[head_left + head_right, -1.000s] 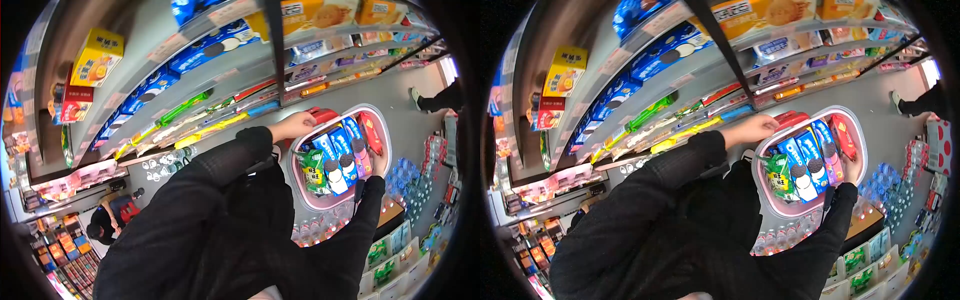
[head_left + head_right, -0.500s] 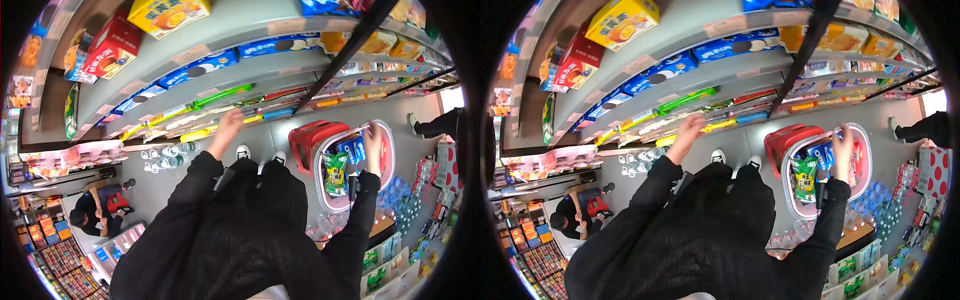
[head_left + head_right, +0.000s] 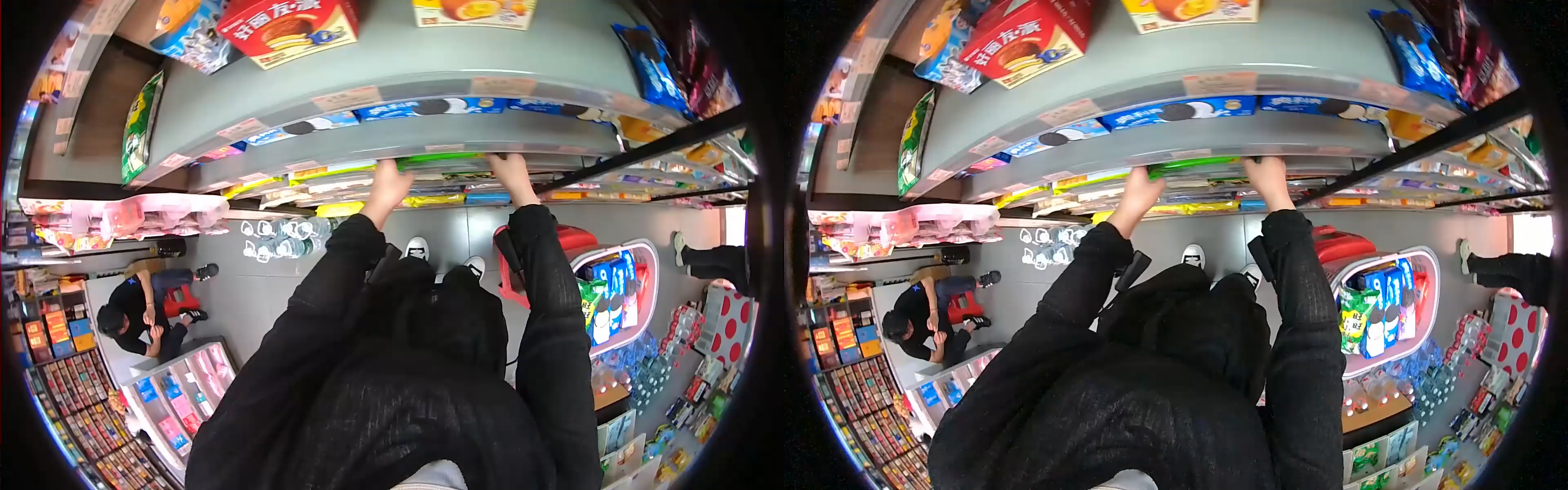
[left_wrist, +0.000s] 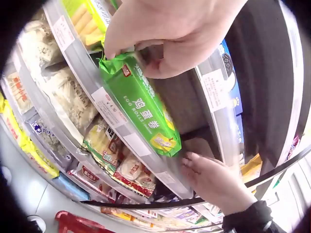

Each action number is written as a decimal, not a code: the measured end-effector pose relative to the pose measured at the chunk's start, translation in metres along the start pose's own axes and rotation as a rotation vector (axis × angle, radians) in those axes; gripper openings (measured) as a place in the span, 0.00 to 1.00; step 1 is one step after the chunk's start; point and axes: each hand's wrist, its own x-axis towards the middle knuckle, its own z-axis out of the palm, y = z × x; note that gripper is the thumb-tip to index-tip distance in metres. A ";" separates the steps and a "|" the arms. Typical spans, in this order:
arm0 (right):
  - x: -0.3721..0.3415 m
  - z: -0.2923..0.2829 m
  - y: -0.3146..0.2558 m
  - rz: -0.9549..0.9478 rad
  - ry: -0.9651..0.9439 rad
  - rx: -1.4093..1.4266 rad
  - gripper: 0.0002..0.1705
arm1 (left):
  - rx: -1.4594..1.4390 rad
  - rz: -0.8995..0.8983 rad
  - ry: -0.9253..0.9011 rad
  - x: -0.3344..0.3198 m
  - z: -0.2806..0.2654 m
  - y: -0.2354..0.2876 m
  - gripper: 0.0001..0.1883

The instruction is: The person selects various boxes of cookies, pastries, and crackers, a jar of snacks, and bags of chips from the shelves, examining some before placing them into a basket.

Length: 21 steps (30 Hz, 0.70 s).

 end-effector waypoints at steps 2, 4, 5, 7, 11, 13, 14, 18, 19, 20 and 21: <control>0.011 0.020 0.019 0.127 -0.076 0.089 0.20 | -0.028 0.012 -0.002 -0.001 -0.004 0.010 0.24; 0.009 0.026 0.017 0.135 -0.025 0.184 0.22 | -0.103 0.008 -0.065 0.002 -0.008 0.012 0.25; 0.007 0.028 0.016 0.137 -0.022 0.184 0.22 | -0.102 0.010 -0.067 0.003 -0.010 0.014 0.25; 0.001 0.019 0.002 0.082 -0.015 0.332 0.22 | -0.058 -0.020 -0.065 0.002 -0.013 0.022 0.23; -0.017 0.006 -0.020 0.224 0.083 0.322 0.21 | 0.071 -0.048 -0.133 -0.003 -0.012 0.018 0.20; -0.031 -0.004 -0.023 0.299 0.039 0.401 0.21 | -0.030 0.146 0.023 -0.009 -0.011 0.018 0.18; -0.037 -0.010 -0.022 0.294 0.023 0.385 0.19 | -0.051 0.215 0.039 -0.009 -0.012 0.018 0.19; -0.069 -0.026 -0.011 0.343 0.025 0.548 0.16 | -0.070 0.141 -0.038 -0.015 -0.007 0.022 0.21; -0.078 -0.029 -0.011 0.308 0.076 0.538 0.15 | -0.074 0.152 -0.054 -0.015 -0.002 0.017 0.21; -0.091 -0.036 -0.008 0.349 0.060 0.597 0.15 | -0.098 0.208 -0.028 -0.018 0.004 0.012 0.23; -0.104 -0.048 -0.016 0.394 0.046 0.654 0.14 | -0.125 0.262 -0.007 -0.025 0.009 0.011 0.24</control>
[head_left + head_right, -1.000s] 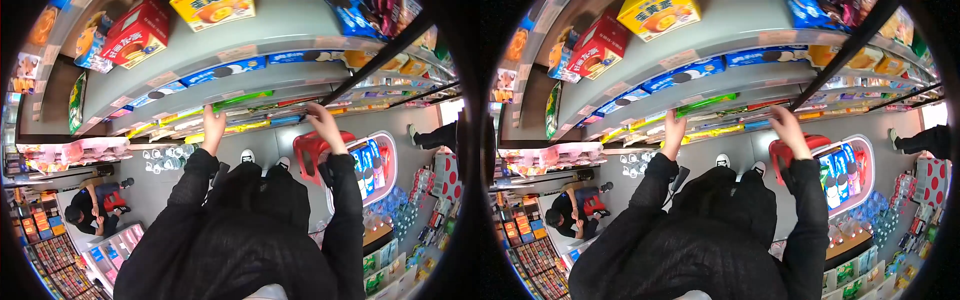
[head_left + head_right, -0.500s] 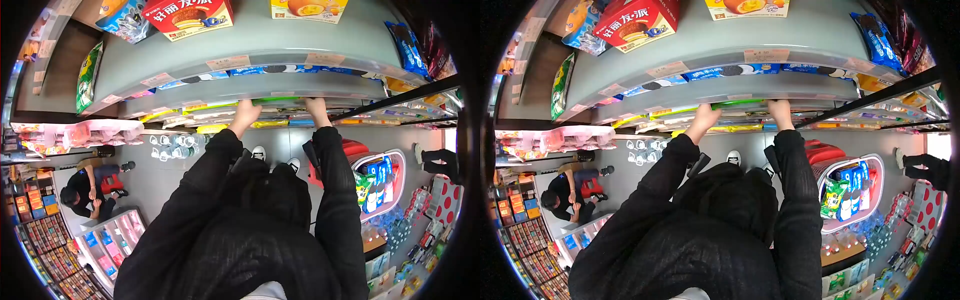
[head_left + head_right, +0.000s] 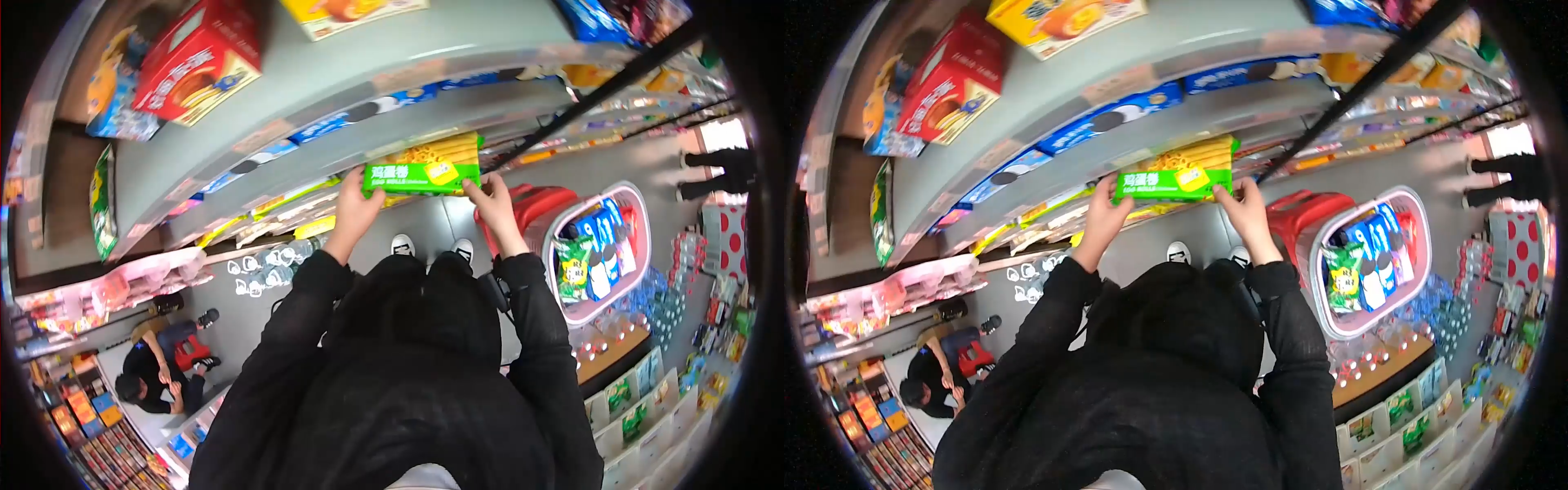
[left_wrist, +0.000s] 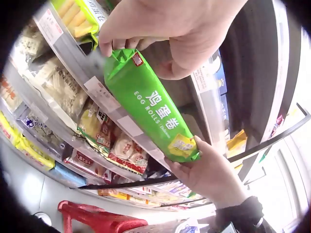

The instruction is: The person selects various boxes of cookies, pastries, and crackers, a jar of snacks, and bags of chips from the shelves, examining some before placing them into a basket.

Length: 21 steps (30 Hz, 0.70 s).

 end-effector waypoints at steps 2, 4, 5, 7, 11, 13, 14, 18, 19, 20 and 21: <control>-0.025 -0.019 0.009 0.056 0.047 0.014 0.14 | -0.046 -0.124 -0.094 -0.012 0.003 0.024 0.27; -0.052 -0.038 0.005 0.094 0.078 0.132 0.14 | -0.033 -0.240 -0.184 -0.021 0.013 0.035 0.26; -0.063 -0.051 0.012 0.057 0.083 0.085 0.14 | -0.046 -0.230 -0.216 -0.023 0.019 0.043 0.26; -0.088 -0.075 0.004 0.089 0.129 0.151 0.14 | -0.136 -0.337 -0.473 -0.026 0.034 0.061 0.25; -0.122 -0.130 0.001 0.099 0.260 0.248 0.15 | -0.216 -0.138 -0.484 -0.037 0.087 0.094 0.23; -0.133 -0.158 -0.005 0.056 0.379 0.281 0.21 | -0.167 -0.051 -0.520 -0.032 0.113 0.133 0.23; -0.137 -0.173 -0.009 0.060 0.444 0.278 0.25 | -0.119 0.029 -0.542 -0.028 0.128 0.151 0.22; -0.147 -0.244 0.001 0.044 0.591 0.277 0.27 | -0.130 0.158 -0.677 -0.018 0.204 0.195 0.24; -0.148 -0.260 0.003 0.014 0.627 0.318 0.27 | -0.156 0.146 -0.697 -0.018 0.227 0.205 0.25; -0.149 -0.275 0.004 -0.015 0.662 0.360 0.26 | -0.207 0.187 -0.703 -0.017 0.247 0.220 0.24; -0.149 -0.291 0.006 -0.020 0.702 0.368 0.26 | -0.223 0.156 -0.760 -0.015 0.264 0.237 0.23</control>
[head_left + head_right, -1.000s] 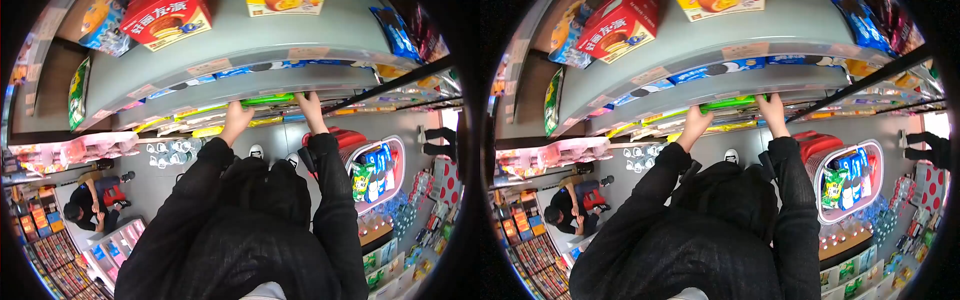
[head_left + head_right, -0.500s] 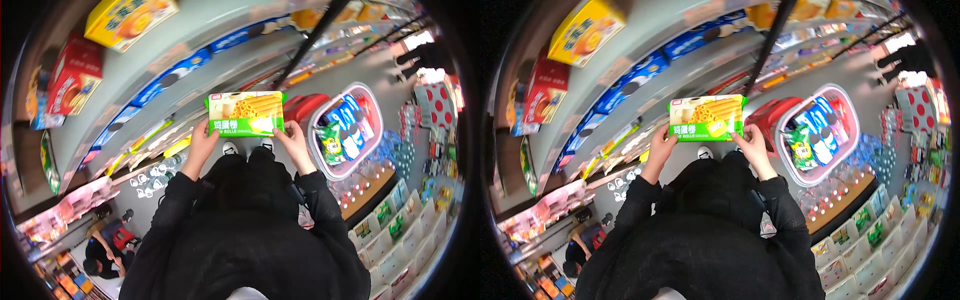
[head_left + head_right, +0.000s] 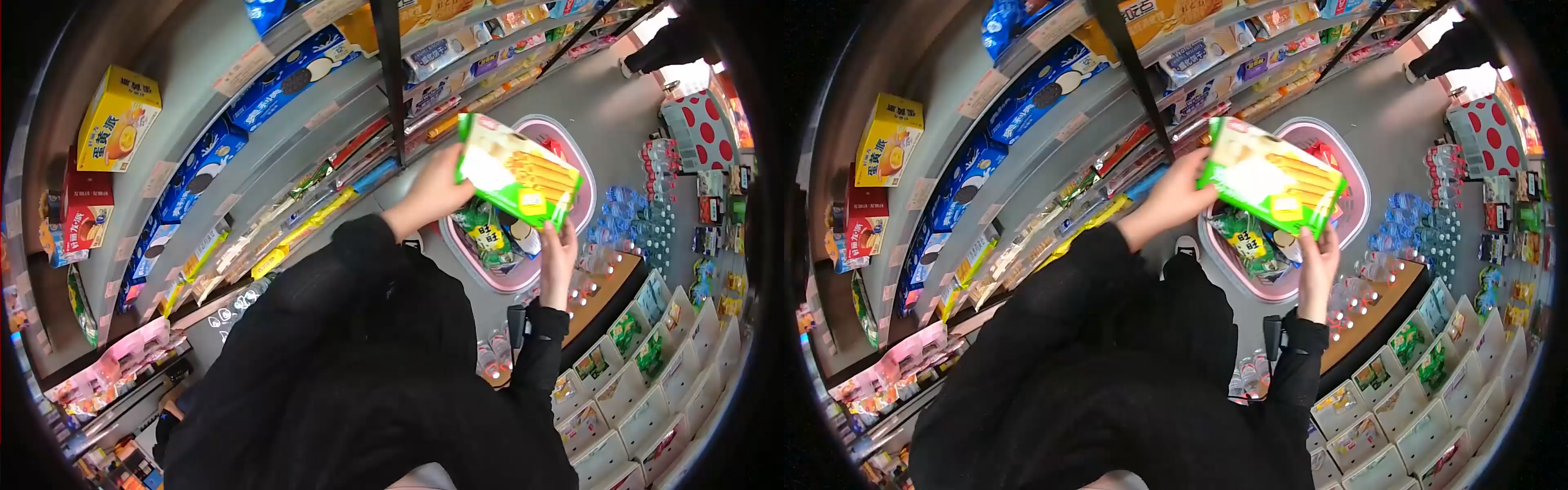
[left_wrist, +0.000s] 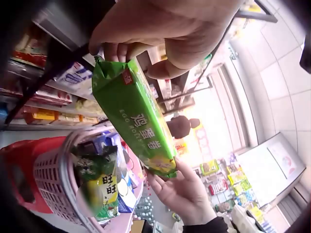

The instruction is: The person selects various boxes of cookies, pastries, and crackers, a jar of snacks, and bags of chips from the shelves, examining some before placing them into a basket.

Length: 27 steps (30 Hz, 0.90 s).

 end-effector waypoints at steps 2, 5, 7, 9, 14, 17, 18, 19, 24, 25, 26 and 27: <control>0.021 -0.025 -0.003 0.014 0.095 0.016 0.26 | 0.007 0.054 -0.043 0.032 0.033 0.003 0.24; 0.053 -0.058 -0.001 0.049 0.173 0.022 0.24 | 0.021 -0.049 -0.148 0.072 0.077 0.007 0.33; 0.070 -0.069 0.001 0.061 0.183 0.035 0.23 | 0.037 -0.092 -0.185 0.092 0.099 0.010 0.29; 0.085 -0.079 0.007 0.128 0.209 0.047 0.22 | 0.007 -0.078 -0.180 0.110 0.124 0.001 0.26; 0.105 -0.089 0.025 0.220 0.278 0.042 0.24 | 0.048 -0.076 -0.271 0.139 0.155 -0.022 0.27; 0.107 -0.090 0.018 0.253 0.308 -0.180 0.27 | 0.095 -0.043 -0.273 0.133 0.138 -0.003 0.25; 0.117 -0.104 0.028 0.278 0.290 -0.212 0.28 | 0.207 -0.073 -0.246 0.136 0.143 -0.011 0.24; 0.118 -0.106 0.029 0.279 0.289 -0.212 0.28 | 0.207 -0.075 -0.245 0.135 0.139 -0.009 0.24; 0.129 -0.116 0.042 0.064 0.270 -0.422 0.35 | 0.124 0.176 -0.229 0.107 0.104 -0.017 0.27; 0.135 -0.122 0.050 -0.014 0.236 -0.461 0.35 | 0.080 0.192 -0.239 0.096 0.094 -0.023 0.27; 0.149 -0.143 0.067 -0.020 0.148 -0.488 0.34 | 0.069 0.191 -0.223 0.081 0.084 -0.030 0.27; 0.146 -0.136 0.063 -0.078 0.183 -0.592 0.33 | 0.057 0.189 -0.208 0.063 0.073 -0.035 0.28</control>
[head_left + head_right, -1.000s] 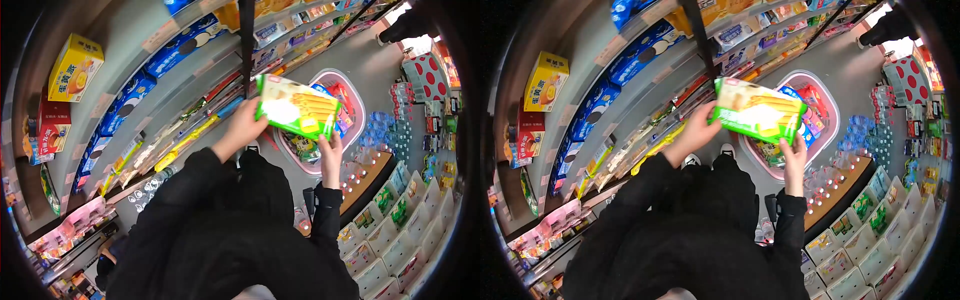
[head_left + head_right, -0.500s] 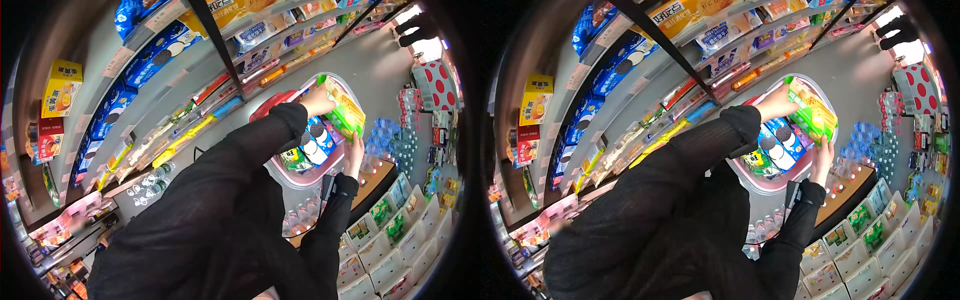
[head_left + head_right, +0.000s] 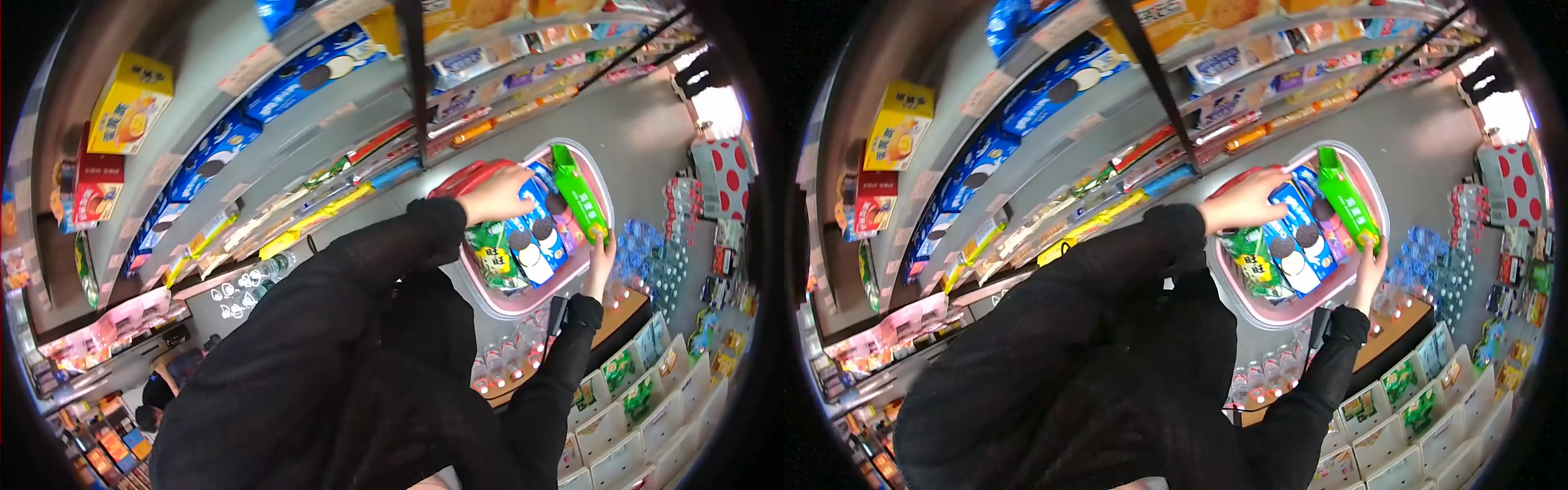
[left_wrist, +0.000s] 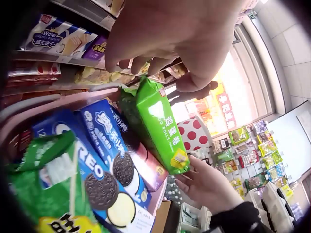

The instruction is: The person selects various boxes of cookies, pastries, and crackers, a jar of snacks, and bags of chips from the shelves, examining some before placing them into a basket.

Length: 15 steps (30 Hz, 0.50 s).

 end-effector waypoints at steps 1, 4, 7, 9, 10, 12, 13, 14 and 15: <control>-0.002 0.001 -0.007 -0.008 0.006 -0.031 0.32 | -0.020 -0.020 -0.006 -0.022 -0.019 0.013 0.28; 0.001 -0.002 -0.011 -0.075 0.000 -0.113 0.33 | -0.124 -0.140 -0.057 -0.074 -0.052 0.004 0.25; 0.024 -0.011 0.013 -0.124 -0.014 -0.260 0.34 | -0.144 -0.344 -0.008 -0.136 -0.090 -0.002 0.21; 0.032 -0.009 0.020 -0.178 0.027 -0.368 0.33 | -0.325 -0.361 0.159 -0.180 -0.109 -0.019 0.17; 0.028 0.000 0.006 -0.245 0.074 -0.439 0.33 | -0.315 -0.374 0.198 -0.202 -0.121 -0.023 0.17; 0.006 0.023 -0.026 -0.417 0.137 -0.576 0.31 | -0.378 -0.397 0.365 -0.244 -0.142 -0.030 0.15; -0.011 0.043 -0.049 -0.534 0.150 -0.607 0.30 | -0.428 -0.407 0.419 -0.268 -0.152 -0.036 0.15; -0.024 0.066 -0.062 -0.551 0.136 -0.601 0.30 | -0.426 -0.409 0.442 -0.290 -0.161 -0.036 0.15; -0.036 0.090 -0.073 -0.559 0.055 -0.404 0.30 | -0.414 -0.439 0.537 -0.310 -0.169 -0.035 0.16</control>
